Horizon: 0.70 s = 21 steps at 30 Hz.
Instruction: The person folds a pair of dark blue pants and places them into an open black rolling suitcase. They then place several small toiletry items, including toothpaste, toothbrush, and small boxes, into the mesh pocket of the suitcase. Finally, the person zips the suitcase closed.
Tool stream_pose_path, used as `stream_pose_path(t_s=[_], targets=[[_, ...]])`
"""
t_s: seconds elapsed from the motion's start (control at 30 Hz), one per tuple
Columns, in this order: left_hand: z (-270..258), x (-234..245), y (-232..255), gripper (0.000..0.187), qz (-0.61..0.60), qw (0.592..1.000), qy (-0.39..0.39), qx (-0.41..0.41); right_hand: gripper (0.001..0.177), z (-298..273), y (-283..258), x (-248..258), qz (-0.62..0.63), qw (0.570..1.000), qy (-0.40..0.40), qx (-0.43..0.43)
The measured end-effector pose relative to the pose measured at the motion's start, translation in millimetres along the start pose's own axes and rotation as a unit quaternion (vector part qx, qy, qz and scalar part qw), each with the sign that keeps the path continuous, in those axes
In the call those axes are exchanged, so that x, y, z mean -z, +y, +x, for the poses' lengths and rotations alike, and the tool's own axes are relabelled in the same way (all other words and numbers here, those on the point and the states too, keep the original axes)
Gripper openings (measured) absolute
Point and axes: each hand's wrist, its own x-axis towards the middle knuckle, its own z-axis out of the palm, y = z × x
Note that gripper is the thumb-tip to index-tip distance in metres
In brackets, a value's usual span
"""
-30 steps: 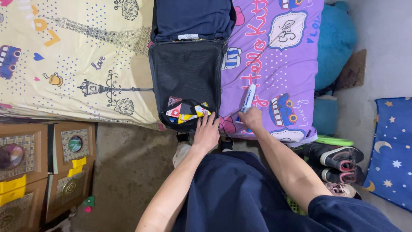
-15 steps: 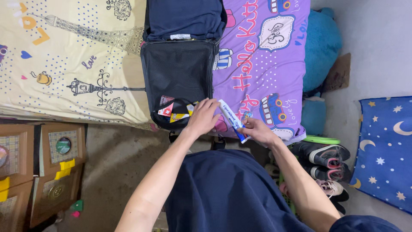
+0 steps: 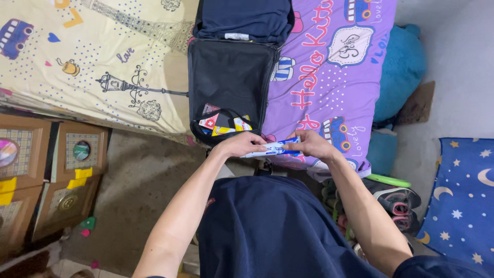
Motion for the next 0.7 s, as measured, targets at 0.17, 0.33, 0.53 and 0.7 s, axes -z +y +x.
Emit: stream_pose_path(t_s=[0.17,0.33,0.53,0.7], targets=[[-25.3,-14.0,-13.4,0.036,-0.112,0.992,0.037,0.046,0.037,20.9,-10.6,-22.2,0.107,0.994,0.025,-0.006],[-44.1,-24.3,-27.8,0.036,-0.225,0.956,0.162,0.096,0.036,41.2,-6.0,-68.3,0.214,0.977,-0.005,0.024],[-47.8,-24.5,-69.9,0.032,-0.337,0.893,0.293,0.050,0.042,64.0,10.2,-116.5,0.045,0.996,-0.077,0.020],[-42.8,-19.4,-98.8,0.028,-0.402,0.867,0.283,0.079,0.047,77.9,7.5,-139.8,-0.002,1.000,-0.025,0.013]])
